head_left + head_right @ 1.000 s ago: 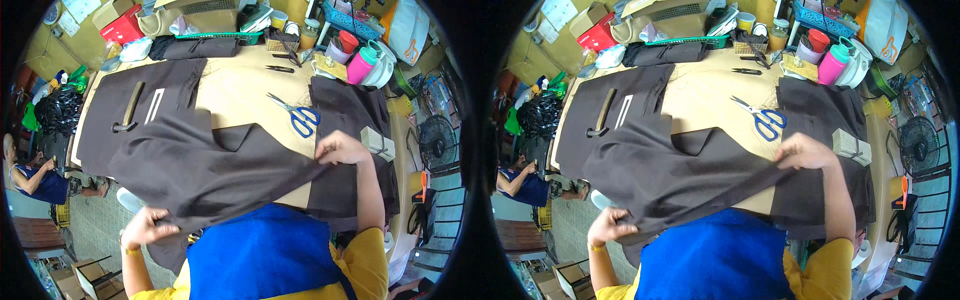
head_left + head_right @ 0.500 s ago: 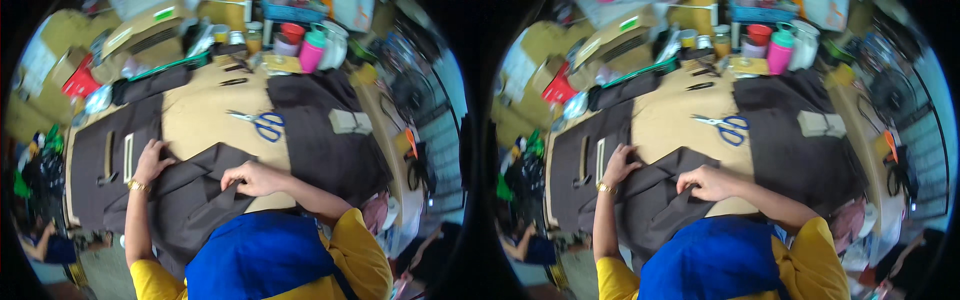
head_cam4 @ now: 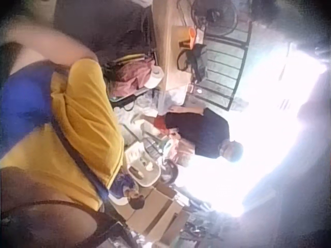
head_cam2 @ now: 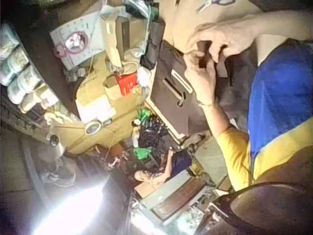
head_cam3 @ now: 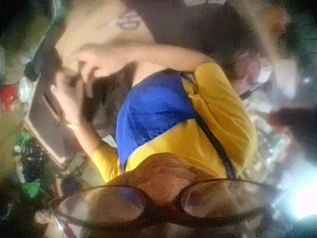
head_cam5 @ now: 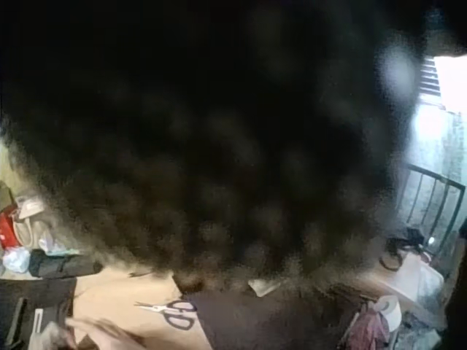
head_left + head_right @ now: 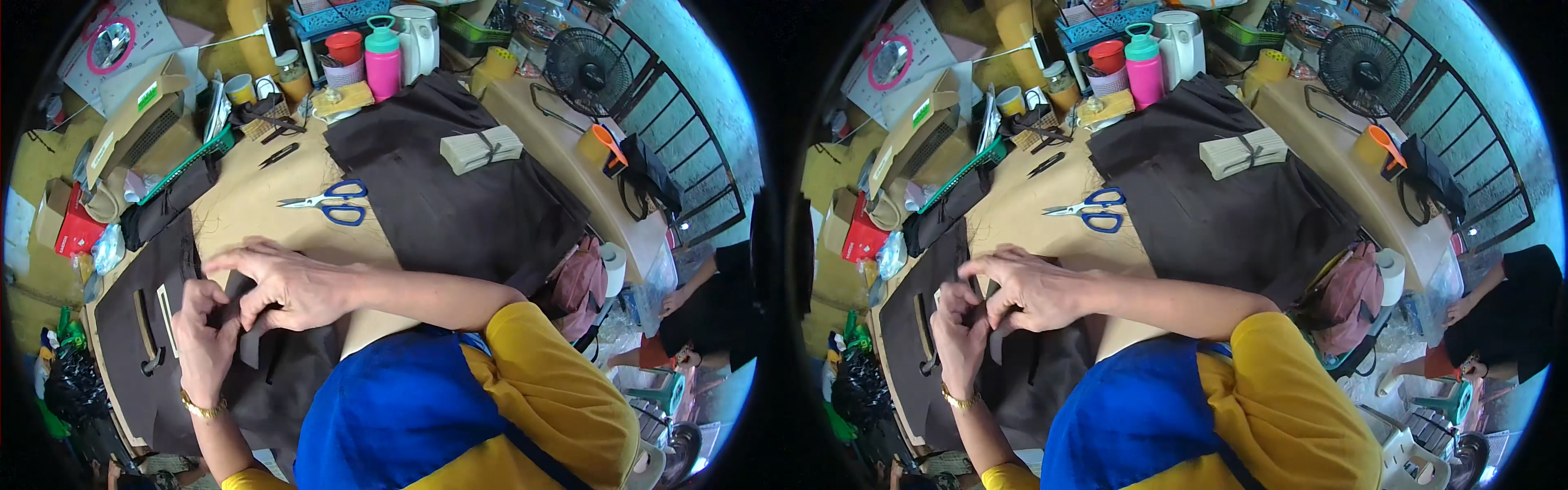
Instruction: The person marks lines on a piece of dark fabric using a white marker around a rectangular template and then cuts the fabric with scissors.
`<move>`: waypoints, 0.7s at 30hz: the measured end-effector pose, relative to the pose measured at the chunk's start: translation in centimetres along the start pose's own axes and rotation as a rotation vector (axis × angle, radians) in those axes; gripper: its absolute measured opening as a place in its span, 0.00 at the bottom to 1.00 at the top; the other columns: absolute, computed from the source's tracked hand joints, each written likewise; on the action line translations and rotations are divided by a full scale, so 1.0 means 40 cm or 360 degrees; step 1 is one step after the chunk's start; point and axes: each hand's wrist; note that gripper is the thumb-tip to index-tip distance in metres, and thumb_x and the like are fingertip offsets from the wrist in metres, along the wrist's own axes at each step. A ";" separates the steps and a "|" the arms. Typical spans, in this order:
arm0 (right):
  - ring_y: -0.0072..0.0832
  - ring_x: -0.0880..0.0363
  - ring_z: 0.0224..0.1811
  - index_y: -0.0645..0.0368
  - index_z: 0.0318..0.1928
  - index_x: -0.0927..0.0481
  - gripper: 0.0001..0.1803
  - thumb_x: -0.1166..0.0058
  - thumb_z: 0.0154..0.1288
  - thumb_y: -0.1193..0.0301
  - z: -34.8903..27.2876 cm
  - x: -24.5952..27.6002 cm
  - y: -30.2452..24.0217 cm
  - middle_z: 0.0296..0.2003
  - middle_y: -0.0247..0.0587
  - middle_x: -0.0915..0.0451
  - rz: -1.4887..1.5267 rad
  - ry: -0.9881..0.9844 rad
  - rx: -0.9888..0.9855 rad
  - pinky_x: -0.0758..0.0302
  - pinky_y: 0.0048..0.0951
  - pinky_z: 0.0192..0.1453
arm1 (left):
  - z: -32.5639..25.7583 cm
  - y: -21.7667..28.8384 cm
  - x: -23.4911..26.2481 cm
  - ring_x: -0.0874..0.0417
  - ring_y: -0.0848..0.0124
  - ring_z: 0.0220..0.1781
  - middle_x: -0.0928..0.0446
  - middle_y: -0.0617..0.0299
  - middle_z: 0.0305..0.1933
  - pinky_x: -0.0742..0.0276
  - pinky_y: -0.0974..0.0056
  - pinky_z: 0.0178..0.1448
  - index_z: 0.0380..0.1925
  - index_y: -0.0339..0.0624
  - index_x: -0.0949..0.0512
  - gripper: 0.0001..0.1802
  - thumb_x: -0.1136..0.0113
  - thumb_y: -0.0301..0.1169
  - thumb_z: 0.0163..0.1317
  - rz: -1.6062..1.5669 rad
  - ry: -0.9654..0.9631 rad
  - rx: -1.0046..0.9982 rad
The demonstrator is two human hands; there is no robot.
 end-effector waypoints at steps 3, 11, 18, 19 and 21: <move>0.40 0.22 0.49 0.57 0.30 0.15 0.04 0.36 0.51 0.75 0.000 0.011 -0.009 0.48 0.46 0.23 0.0284 0.0025 -0.0121 0.26 0.35 0.52 | -0.027 0.017 -0.023 0.18 0.70 0.32 0.24 0.57 0.32 0.23 0.67 0.38 0.46 0.37 0.33 0.22 0.41 0.11 0.54 -0.0357 0.0162 -0.0003; 0.33 0.19 0.42 0.61 0.34 0.16 0.06 0.37 0.54 0.80 -0.122 0.065 -0.029 0.35 0.40 0.20 0.0195 0.0055 -0.0602 0.25 0.32 0.47 | -0.068 0.077 -0.039 0.18 0.58 0.51 0.22 0.49 0.53 0.23 0.62 0.52 0.37 0.37 0.19 0.10 0.37 0.17 0.55 -0.0248 -0.0105 -0.0192; 0.34 0.23 0.53 0.57 0.34 0.14 0.10 0.37 0.50 0.82 -0.134 0.084 -0.049 0.49 0.40 0.21 0.0209 -0.0074 -0.0735 0.28 0.32 0.58 | -0.072 0.070 -0.076 0.15 0.61 0.40 0.17 0.51 0.37 0.21 0.65 0.45 0.34 0.35 0.16 0.07 0.40 0.17 0.57 -0.0354 -0.0161 0.0009; 0.36 0.25 0.57 0.56 0.34 0.13 0.11 0.37 0.48 0.83 -0.133 0.090 -0.048 0.53 0.41 0.23 0.0171 -0.0095 -0.0609 0.30 0.34 0.61 | -0.068 0.072 -0.075 0.15 0.62 0.38 0.17 0.51 0.35 0.21 0.66 0.44 0.32 0.34 0.15 0.07 0.41 0.16 0.57 -0.0391 -0.0125 0.0001; 0.39 0.35 0.68 0.51 0.34 0.12 0.17 0.38 0.41 0.83 -0.130 0.102 -0.044 0.66 0.42 0.32 0.0174 -0.0199 -0.0526 0.37 0.38 0.69 | -0.063 0.061 -0.072 0.16 0.63 0.39 0.18 0.54 0.37 0.22 0.66 0.45 0.35 0.36 0.17 0.08 0.43 0.16 0.60 -0.0416 -0.0249 -0.0035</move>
Point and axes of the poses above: each hand's wrist, its own z-axis towards the middle knuckle, its own x-axis out of the back of the hand, y = z × x
